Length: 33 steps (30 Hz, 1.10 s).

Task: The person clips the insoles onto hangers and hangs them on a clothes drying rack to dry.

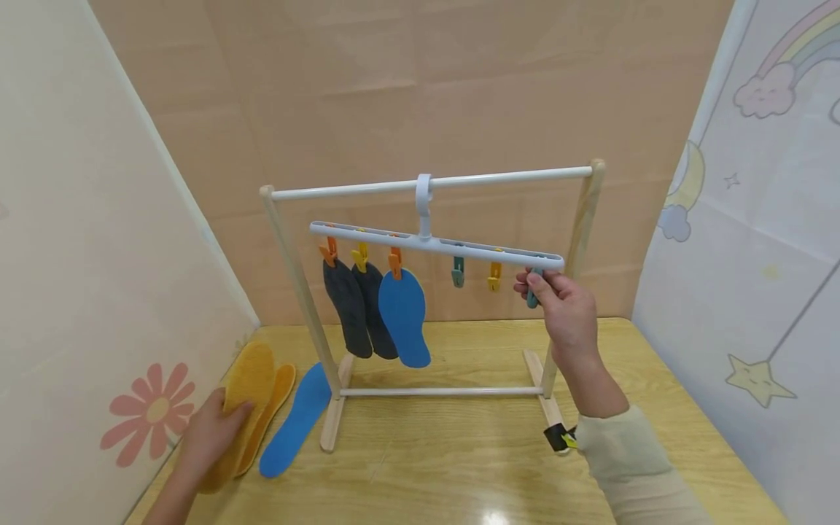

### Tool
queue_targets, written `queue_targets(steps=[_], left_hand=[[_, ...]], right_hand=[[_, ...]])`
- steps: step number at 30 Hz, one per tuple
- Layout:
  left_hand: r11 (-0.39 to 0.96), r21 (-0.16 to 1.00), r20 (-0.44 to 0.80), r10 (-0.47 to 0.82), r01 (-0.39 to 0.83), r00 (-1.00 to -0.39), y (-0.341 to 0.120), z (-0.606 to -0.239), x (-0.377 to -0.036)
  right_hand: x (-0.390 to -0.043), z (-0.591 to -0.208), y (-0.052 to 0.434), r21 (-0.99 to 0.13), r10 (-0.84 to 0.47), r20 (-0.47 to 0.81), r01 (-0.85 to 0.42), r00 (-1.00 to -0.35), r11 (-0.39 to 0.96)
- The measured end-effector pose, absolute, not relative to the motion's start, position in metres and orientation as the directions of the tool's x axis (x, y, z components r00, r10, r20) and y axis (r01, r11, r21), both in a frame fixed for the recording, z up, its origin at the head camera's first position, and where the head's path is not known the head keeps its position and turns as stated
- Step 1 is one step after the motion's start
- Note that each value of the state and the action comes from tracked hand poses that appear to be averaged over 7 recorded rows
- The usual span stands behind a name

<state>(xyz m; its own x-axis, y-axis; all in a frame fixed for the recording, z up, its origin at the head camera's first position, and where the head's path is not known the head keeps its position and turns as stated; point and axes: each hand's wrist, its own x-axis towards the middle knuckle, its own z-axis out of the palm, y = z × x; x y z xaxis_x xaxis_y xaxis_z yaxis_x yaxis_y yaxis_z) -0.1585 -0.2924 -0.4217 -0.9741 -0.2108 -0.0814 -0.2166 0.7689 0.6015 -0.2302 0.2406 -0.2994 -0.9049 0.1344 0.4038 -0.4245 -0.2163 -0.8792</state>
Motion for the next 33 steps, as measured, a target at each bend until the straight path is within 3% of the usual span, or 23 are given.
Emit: queue_targets(steps=[33], left_hand=[[0.629,0.771,0.091,-0.262,-0.098,-0.961,-0.219,-0.411,-0.132]], right_hand=[[-0.232,-0.304,0.240,-0.874,0.136,0.412,-0.433,-0.901,-0.220]])
